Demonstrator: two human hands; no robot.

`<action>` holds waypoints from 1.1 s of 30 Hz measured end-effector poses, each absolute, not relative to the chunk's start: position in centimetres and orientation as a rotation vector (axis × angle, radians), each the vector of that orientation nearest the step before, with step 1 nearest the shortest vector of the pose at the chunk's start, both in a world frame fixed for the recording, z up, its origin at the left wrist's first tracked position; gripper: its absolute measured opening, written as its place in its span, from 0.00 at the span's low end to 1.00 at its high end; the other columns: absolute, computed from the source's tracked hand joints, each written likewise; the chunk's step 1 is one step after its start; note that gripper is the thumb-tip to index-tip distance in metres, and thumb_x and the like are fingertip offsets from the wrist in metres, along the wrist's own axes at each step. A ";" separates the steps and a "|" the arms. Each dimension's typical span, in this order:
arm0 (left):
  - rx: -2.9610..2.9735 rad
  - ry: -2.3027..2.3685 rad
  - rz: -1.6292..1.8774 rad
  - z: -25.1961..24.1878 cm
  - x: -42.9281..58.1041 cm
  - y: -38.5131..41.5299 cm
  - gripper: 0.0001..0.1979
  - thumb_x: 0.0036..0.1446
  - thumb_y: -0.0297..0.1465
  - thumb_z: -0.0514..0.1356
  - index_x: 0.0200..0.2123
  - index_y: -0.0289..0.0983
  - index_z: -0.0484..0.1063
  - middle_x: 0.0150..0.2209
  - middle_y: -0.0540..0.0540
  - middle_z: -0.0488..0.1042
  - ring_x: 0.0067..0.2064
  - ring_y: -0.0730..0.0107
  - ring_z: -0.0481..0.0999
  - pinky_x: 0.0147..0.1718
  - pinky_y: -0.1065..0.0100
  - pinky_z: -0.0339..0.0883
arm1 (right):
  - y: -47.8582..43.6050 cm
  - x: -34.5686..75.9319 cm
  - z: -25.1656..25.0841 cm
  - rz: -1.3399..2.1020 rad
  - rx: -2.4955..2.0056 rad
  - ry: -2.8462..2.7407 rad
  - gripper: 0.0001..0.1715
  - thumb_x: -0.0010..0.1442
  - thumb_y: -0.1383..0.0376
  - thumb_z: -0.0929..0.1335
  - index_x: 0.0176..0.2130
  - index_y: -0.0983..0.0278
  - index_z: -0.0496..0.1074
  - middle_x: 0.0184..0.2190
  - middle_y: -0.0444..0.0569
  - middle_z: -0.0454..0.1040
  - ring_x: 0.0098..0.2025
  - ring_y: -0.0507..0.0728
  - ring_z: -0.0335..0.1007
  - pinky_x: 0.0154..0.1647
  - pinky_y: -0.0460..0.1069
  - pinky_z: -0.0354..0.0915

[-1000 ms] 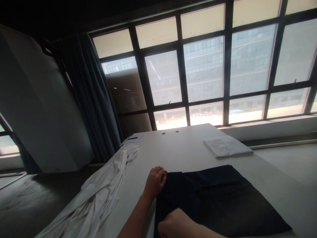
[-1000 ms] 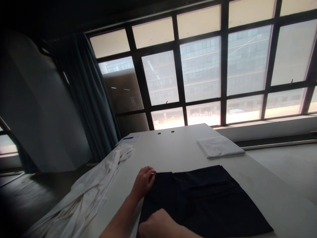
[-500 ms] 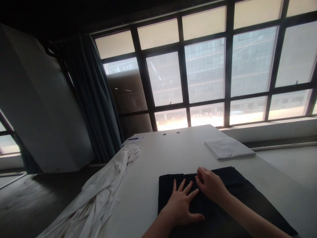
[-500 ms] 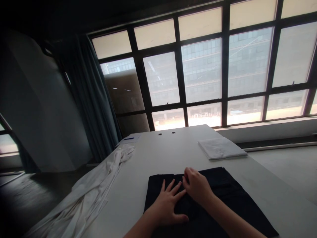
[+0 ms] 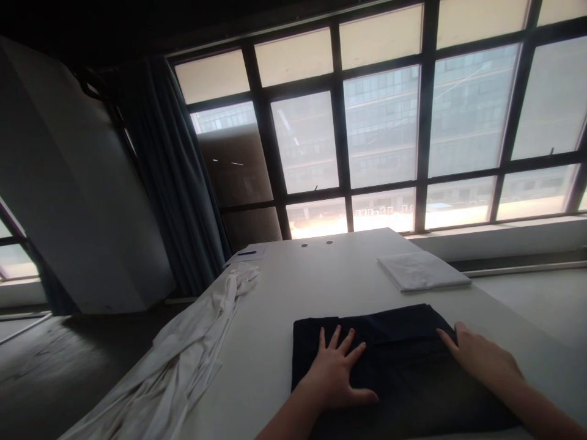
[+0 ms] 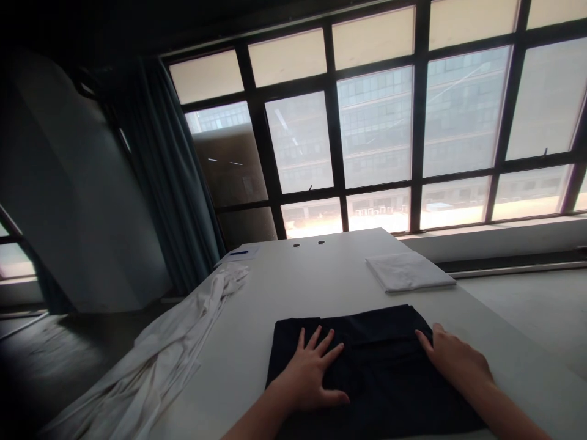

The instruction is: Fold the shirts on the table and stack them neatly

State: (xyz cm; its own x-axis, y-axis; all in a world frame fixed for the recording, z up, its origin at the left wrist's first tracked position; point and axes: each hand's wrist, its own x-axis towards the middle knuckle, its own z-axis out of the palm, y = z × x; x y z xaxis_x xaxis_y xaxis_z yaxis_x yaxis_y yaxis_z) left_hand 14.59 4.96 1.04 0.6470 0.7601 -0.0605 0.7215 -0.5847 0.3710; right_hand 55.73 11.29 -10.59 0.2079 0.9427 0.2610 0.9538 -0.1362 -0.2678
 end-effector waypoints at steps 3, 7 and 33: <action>2.502 1.171 0.144 1.2 14.7 4.9 0.47 0.54 0.67 0.51 0.71 0.55 0.45 0.74 0.48 0.37 0.73 0.39 0.31 0.63 0.28 0.19 | 11.0 54.2 -10.0 -0.014 -2.163 -1.842 0.30 0.65 0.42 0.56 0.31 0.61 0.70 0.27 0.56 0.76 0.32 0.68 0.78 0.31 0.58 0.67; 2.503 1.169 0.136 1.4 14.7 4.8 0.48 0.54 0.68 0.50 0.71 0.55 0.46 0.74 0.48 0.38 0.73 0.38 0.31 0.63 0.27 0.20 | 11.5 53.2 -10.0 -0.158 -2.011 -1.940 0.24 0.67 0.49 0.56 0.36 0.62 0.70 0.35 0.58 0.78 0.36 0.66 0.79 0.34 0.55 0.66; 2.530 1.171 0.104 0.8 14.4 5.1 0.46 0.57 0.66 0.50 0.72 0.54 0.44 0.74 0.48 0.36 0.73 0.40 0.30 0.65 0.31 0.21 | 13.4 59.9 -6.9 0.738 -1.684 -1.545 0.28 0.59 0.48 0.62 0.43 0.63 0.78 0.33 0.56 0.83 0.31 0.64 0.78 0.31 0.53 0.70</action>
